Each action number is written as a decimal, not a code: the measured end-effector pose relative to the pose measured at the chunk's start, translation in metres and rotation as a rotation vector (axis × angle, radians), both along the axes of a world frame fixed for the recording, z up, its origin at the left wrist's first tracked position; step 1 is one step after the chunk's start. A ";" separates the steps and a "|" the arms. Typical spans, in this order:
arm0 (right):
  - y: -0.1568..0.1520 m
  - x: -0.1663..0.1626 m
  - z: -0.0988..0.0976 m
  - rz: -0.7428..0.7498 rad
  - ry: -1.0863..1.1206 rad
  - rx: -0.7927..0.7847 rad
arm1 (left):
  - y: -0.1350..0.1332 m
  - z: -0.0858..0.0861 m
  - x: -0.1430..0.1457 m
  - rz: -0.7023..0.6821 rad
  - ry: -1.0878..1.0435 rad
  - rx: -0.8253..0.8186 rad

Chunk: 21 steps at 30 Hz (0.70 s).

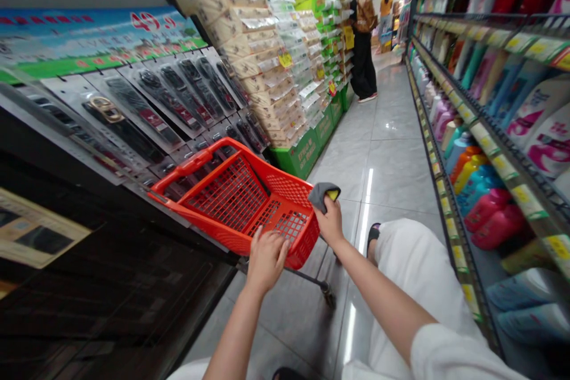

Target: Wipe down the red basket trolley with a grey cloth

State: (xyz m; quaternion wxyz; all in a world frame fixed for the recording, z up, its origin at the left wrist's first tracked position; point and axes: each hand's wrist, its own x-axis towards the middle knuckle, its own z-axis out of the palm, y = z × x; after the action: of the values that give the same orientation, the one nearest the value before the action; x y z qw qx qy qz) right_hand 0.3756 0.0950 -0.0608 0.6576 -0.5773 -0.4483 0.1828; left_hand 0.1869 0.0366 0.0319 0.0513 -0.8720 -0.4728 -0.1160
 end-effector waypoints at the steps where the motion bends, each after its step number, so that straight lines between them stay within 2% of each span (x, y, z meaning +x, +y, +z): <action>1: 0.011 0.011 0.007 0.036 -0.095 -0.037 | 0.002 0.000 -0.007 0.051 -0.011 0.043; 3: 0.023 0.022 0.014 0.077 -0.250 -0.105 | 0.006 -0.004 -0.017 0.144 0.009 0.097; 5: 0.015 0.018 0.013 0.069 -0.350 -0.136 | 0.011 -0.011 -0.022 0.187 0.049 0.120; 8: -0.026 -0.011 0.002 0.091 -0.441 -0.099 | 0.016 -0.019 -0.020 0.195 0.058 0.154; 11: -0.069 -0.037 -0.007 0.210 -0.493 0.001 | 0.017 -0.023 -0.021 0.174 0.021 0.163; 13: -0.079 -0.040 -0.008 0.259 -0.529 0.018 | 0.016 -0.025 -0.025 0.151 -0.017 0.152; 15: -0.066 -0.027 -0.002 0.225 -0.541 -0.040 | 0.015 -0.026 -0.030 0.121 -0.061 0.135; 18: -0.020 0.007 0.014 0.093 -0.492 -0.177 | 0.013 -0.028 -0.034 0.093 -0.113 0.116; 21: 0.023 0.029 0.029 0.089 -0.439 -0.236 | 0.016 -0.029 -0.030 0.110 -0.140 0.107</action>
State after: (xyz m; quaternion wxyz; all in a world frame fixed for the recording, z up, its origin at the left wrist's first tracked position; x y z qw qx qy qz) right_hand 0.4043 0.1183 -0.0317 0.4637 -0.6558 -0.5808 0.1329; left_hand 0.1572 0.0528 0.0024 0.0711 -0.8305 -0.5155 -0.1987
